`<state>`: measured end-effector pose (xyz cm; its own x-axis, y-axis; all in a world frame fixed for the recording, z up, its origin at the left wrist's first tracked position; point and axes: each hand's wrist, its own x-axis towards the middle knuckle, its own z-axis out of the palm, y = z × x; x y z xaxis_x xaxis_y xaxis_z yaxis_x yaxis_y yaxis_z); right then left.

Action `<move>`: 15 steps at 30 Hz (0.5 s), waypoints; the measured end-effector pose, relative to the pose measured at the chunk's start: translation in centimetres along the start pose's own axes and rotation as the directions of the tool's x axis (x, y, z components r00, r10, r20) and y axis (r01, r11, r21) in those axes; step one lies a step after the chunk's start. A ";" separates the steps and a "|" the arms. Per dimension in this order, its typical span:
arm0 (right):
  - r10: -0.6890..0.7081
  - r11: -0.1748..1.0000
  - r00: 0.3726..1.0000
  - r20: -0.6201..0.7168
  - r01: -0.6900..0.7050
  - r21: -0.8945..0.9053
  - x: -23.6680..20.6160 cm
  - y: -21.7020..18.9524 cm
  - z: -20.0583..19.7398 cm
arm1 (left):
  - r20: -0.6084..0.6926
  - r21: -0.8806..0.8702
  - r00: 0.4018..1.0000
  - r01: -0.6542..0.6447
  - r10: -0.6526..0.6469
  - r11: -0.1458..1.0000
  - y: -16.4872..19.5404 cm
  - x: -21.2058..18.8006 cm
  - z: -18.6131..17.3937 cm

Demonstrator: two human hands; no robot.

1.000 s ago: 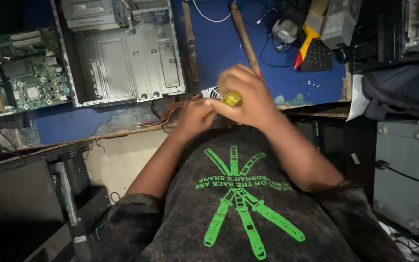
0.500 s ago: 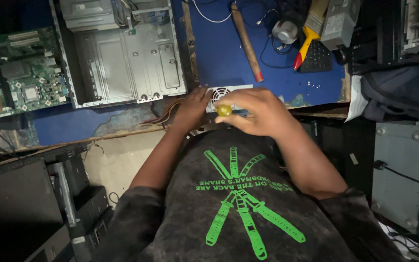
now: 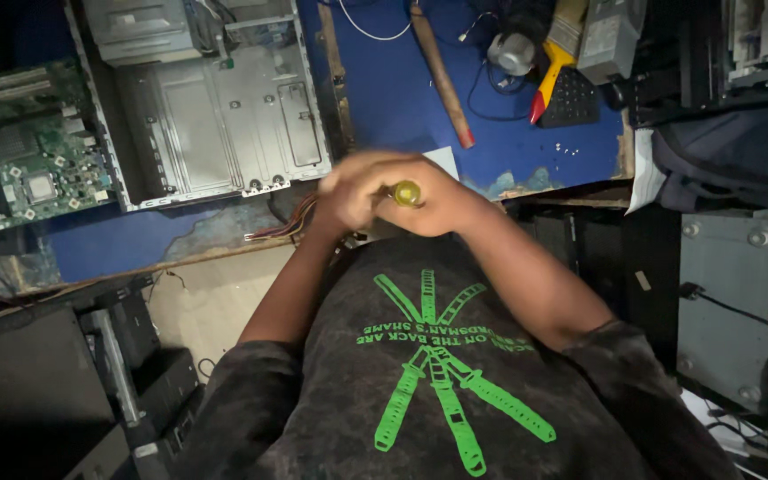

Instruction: The person uses a yellow screwdriver to remove and reinsert screws on a computer power supply unit. They repeatedly handle the power supply and screwdriver, adjusting the screws multiple times on the workbench.

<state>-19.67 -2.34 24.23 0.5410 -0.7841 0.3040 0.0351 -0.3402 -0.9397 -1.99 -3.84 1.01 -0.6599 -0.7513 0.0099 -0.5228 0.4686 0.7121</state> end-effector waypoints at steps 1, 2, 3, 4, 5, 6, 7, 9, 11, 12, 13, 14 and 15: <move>0.214 0.973 0.975 0.052 -0.217 0.075 -0.1 -0.1 0.1 | -0.013 0.045 1.000 -0.024 0.024 0.999 -0.3 0.0 0.4; 0.409 0.895 0.904 0.124 -0.424 0.138 -0.2 0.0 0.3 | -0.024 0.092 0.999 -0.046 0.049 0.995 -0.5 -0.1 0.6; 0.325 0.935 0.942 0.080 -0.333 0.125 -0.5 0.0 0.6 | -0.033 0.138 0.997 -0.071 0.076 0.988 -0.7 -0.1 0.8; 0.235 0.966 0.971 0.036 -0.238 0.104 -0.8 0.2 1.0 | -0.040 0.184 0.993 -0.098 0.107 0.978 -0.8 -0.2 1.0; 0.141 0.987 0.990 -0.003 -0.141 0.080 -1.2 0.4 1.4 | -0.055 0.109 0.997 -0.052 0.059 0.993 -0.9 -0.3 1.1; 0.182 0.983 0.945 -0.271 -0.186 0.014 -1.6 0.8 2.6 | -0.064 0.032 0.998 -0.007 0.009 0.999 -0.7 -0.6 1.0; 0.193 0.968 0.830 -0.524 -0.248 -0.037 -1.9 1.2 4.2 | -0.068 -0.048 0.997 0.038 -0.041 0.998 -0.5 -0.7 0.9; 0.190 0.952 0.610 -0.769 -0.306 -0.007 -2.7 2.3 5.3 | -0.019 -0.018 0.992 0.122 -0.122 0.992 -0.1 -0.9 0.6; 0.220 0.962 0.513 -0.830 -0.255 0.097 -3.3 3.3 5.1 | 0.015 0.007 0.987 0.160 -0.160 0.987 0.1 -0.7 0.4; 0.181 0.982 0.598 -0.781 -0.157 0.108 -3.7 3.5 4.7 | 0.027 0.018 0.986 0.165 -0.165 0.986 0.1 -0.6 0.3; 0.132 0.991 0.671 -0.729 -0.062 0.123 -4.1 3.6 4.0 | 0.043 0.027 0.985 0.165 -0.166 0.986 0.0 -0.5 0.3; 0.071 0.990 0.732 -0.678 0.032 0.139 -4.4 3.6 3.3 | 0.030 0.013 0.990 0.140 -0.141 0.990 -0.1 -0.4 0.4; 0.170 0.953 0.785 -0.596 0.023 0.303 -4.5 3.6 2.7 | 0.017 -0.003 0.994 0.112 -0.111 0.994 -0.3 -0.6 0.4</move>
<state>-19.66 1.37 19.10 -0.0702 -0.9826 0.1719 0.3001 -0.1851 -0.9358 -1.68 -3.38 0.50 -0.6064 -0.7910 -0.0813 -0.5916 0.3805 0.7108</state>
